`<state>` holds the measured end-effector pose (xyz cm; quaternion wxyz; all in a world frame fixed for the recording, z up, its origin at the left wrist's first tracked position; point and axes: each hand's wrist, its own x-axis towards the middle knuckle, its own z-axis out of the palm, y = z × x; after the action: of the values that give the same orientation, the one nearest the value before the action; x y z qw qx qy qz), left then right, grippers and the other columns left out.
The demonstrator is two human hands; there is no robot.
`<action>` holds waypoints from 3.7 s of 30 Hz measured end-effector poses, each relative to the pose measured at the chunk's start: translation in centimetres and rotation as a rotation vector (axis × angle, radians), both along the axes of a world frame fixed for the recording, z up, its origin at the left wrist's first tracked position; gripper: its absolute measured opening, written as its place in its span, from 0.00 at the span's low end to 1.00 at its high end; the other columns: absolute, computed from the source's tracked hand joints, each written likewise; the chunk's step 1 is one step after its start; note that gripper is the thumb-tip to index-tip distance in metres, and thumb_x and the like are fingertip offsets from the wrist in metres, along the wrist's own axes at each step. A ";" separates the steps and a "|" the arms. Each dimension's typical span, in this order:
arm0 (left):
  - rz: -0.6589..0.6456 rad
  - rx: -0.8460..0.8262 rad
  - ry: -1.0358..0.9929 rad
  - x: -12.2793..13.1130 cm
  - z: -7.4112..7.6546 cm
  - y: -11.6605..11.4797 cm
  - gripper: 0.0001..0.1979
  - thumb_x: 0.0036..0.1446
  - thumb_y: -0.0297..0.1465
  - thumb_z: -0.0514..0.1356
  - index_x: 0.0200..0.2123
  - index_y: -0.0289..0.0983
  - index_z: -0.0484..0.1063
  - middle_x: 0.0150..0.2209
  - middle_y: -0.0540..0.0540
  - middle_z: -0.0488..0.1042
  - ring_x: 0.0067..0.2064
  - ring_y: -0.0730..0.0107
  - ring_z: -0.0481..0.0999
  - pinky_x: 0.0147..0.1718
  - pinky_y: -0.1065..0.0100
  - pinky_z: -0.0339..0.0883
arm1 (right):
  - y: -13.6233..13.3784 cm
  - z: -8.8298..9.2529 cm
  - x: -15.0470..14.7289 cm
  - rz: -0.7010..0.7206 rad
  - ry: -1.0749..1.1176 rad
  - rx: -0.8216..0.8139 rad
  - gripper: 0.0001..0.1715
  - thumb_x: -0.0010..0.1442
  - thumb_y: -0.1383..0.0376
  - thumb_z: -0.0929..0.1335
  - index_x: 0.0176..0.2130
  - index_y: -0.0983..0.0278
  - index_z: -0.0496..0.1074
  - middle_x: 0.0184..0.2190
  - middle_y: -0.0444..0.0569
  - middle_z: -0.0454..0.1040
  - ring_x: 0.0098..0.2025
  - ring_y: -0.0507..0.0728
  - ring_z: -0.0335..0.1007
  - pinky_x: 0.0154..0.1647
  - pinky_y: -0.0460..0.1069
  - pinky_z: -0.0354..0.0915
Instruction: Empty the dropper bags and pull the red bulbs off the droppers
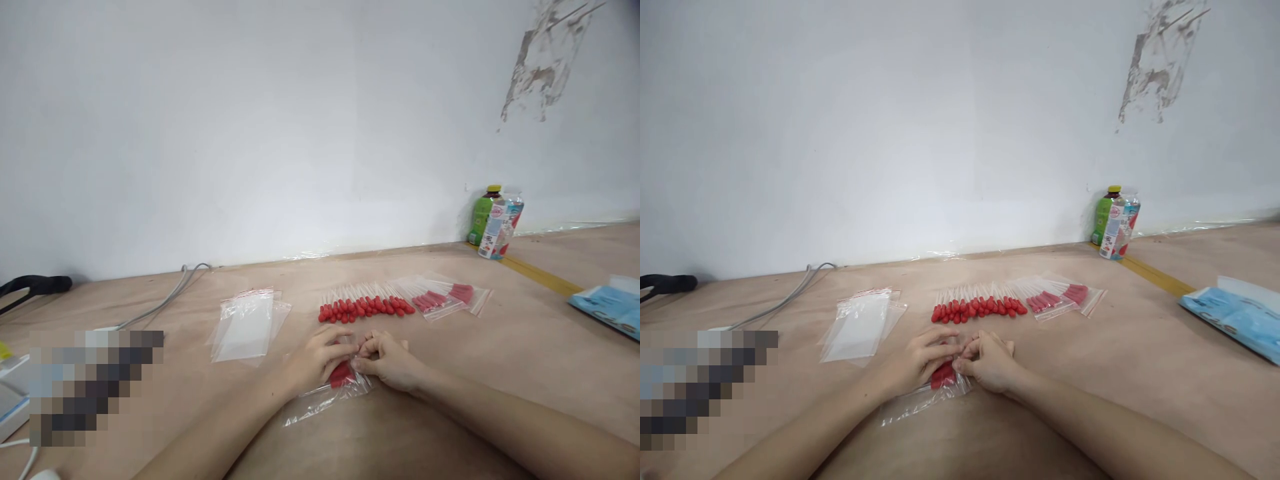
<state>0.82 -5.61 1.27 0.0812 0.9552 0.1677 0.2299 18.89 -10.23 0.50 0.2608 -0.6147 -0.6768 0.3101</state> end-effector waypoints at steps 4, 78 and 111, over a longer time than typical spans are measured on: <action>-0.075 0.107 -0.062 0.4 -0.5 0.8 0.12 0.60 0.27 0.49 0.40 0.36 0.72 0.42 0.43 0.71 0.44 0.69 0.69 0.44 0.67 0.65 | 0.0 0.0 0.0 0.000 0.015 -0.018 0.12 0.46 0.55 0.68 0.21 0.61 0.73 0.35 0.43 0.71 0.42 0.59 0.61 0.47 0.59 0.44; -0.049 0.342 0.029 0.0 -0.3 0.7 0.10 0.59 0.23 0.48 0.31 0.35 0.67 0.36 0.45 0.71 0.40 0.70 0.68 0.40 0.68 0.62 | 1.6 -2.0 1.5 0.440 -0.382 1.205 0.08 0.55 0.71 0.63 0.27 0.61 0.67 0.26 0.40 0.69 0.33 0.51 0.55 0.39 0.53 0.46; 0.128 -0.121 0.134 -2.1 2.0 -1.5 0.29 0.54 0.37 0.57 0.56 0.38 0.50 0.53 0.40 0.62 0.52 0.61 0.64 0.48 0.61 0.62 | 1.2 -2.0 0.8 0.369 0.063 0.448 0.10 0.55 0.65 0.64 0.39 0.62 0.69 0.30 0.45 0.69 0.33 0.53 0.63 0.34 0.47 0.60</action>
<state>-1.24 -7.13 3.30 0.1126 0.9492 0.2469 0.1596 19.66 -8.99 -1.53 0.3502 -0.3985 -0.8201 0.2142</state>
